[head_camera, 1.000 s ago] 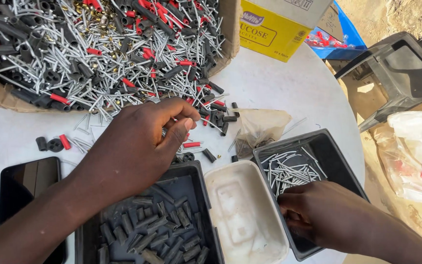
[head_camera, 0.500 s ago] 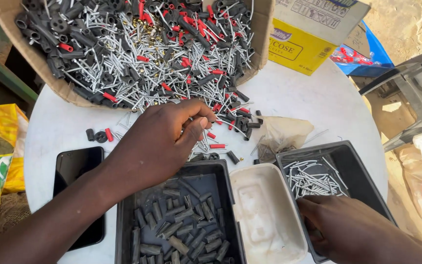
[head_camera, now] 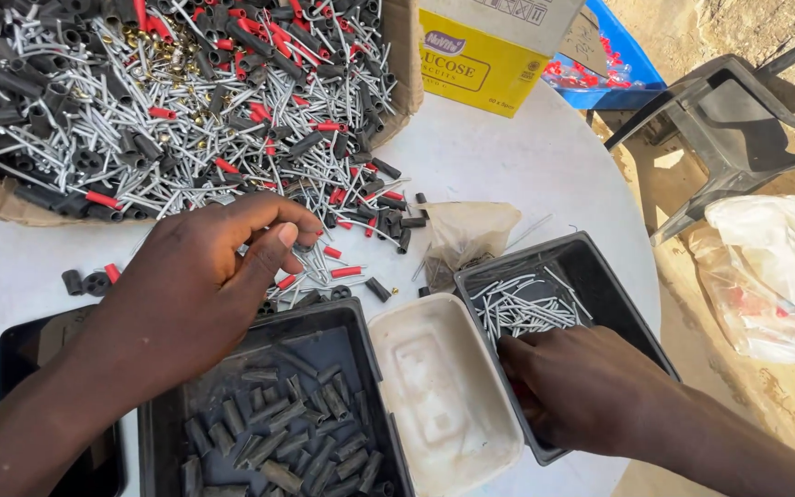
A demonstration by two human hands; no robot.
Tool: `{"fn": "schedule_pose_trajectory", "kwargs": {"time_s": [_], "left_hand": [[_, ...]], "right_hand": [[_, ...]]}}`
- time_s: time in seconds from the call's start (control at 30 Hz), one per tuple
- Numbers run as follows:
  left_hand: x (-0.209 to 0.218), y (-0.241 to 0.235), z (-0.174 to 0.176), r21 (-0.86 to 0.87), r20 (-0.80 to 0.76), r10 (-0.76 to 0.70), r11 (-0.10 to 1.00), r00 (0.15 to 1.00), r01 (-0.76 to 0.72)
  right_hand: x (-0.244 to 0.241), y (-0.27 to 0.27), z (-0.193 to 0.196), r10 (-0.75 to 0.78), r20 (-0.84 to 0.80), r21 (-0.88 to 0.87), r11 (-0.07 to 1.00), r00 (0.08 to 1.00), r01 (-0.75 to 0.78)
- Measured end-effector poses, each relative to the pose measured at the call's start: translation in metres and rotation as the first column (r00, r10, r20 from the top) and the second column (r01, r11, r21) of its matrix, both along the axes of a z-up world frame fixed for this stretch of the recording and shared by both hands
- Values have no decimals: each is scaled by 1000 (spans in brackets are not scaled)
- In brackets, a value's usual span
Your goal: Assembling cable clips by inserting metal nails into plastic holders
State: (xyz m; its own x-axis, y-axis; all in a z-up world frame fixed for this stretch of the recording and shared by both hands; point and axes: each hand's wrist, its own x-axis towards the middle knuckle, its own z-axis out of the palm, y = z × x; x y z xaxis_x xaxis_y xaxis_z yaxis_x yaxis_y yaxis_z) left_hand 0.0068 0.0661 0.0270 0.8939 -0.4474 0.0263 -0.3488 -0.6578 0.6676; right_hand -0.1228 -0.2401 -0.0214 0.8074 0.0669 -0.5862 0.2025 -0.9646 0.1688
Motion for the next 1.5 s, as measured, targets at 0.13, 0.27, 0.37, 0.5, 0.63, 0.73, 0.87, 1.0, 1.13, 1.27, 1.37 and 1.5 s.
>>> {"fn": "schedule_pose_trajectory", "kwargs": {"time_s": [0.13,0.27,0.37,0.5,0.63,0.73,0.87,1.0,1.13,1.27,1.37,1.5], "left_hand": [[0,6,-6,-40,71,-52,998,996,55],[2,7,-10,-90,144,-124,986,982,138],[1,11,-13,-106,180,-139,981,974,160],[0,14,-13,-118,181,-151,978,972,174],[3,16,-16,-117,207,-149,977,967,176],[8,16,-13,-118,241,-168,973,956,200],[25,16,-25,-59,241,-111,990,964,129],[46,11,-48,153,258,-220,971,941,185],[55,7,-48,320,191,-228,934,955,159],[52,18,-33,334,191,-305,914,933,230],[47,28,-32,322,185,-324,912,928,254],[45,29,-41,316,176,-341,908,924,275]], "right_hand": [[0,1,1,-23,-21,-15,1000,1000,23],[-1,1,1,-45,-13,-65,997,999,45],[0,2,0,-51,6,-54,997,999,51],[-1,-11,-1,-69,83,3,998,994,69],[1,-16,33,-204,108,203,963,973,179],[5,3,43,-301,133,481,853,944,204],[26,24,37,-25,230,459,884,973,-86],[69,45,46,-70,405,569,799,912,-192],[129,82,43,164,540,525,700,825,-483],[157,109,27,222,386,408,829,895,-382],[165,115,13,315,322,274,871,893,-407],[161,119,14,363,343,173,882,867,-438]]}}
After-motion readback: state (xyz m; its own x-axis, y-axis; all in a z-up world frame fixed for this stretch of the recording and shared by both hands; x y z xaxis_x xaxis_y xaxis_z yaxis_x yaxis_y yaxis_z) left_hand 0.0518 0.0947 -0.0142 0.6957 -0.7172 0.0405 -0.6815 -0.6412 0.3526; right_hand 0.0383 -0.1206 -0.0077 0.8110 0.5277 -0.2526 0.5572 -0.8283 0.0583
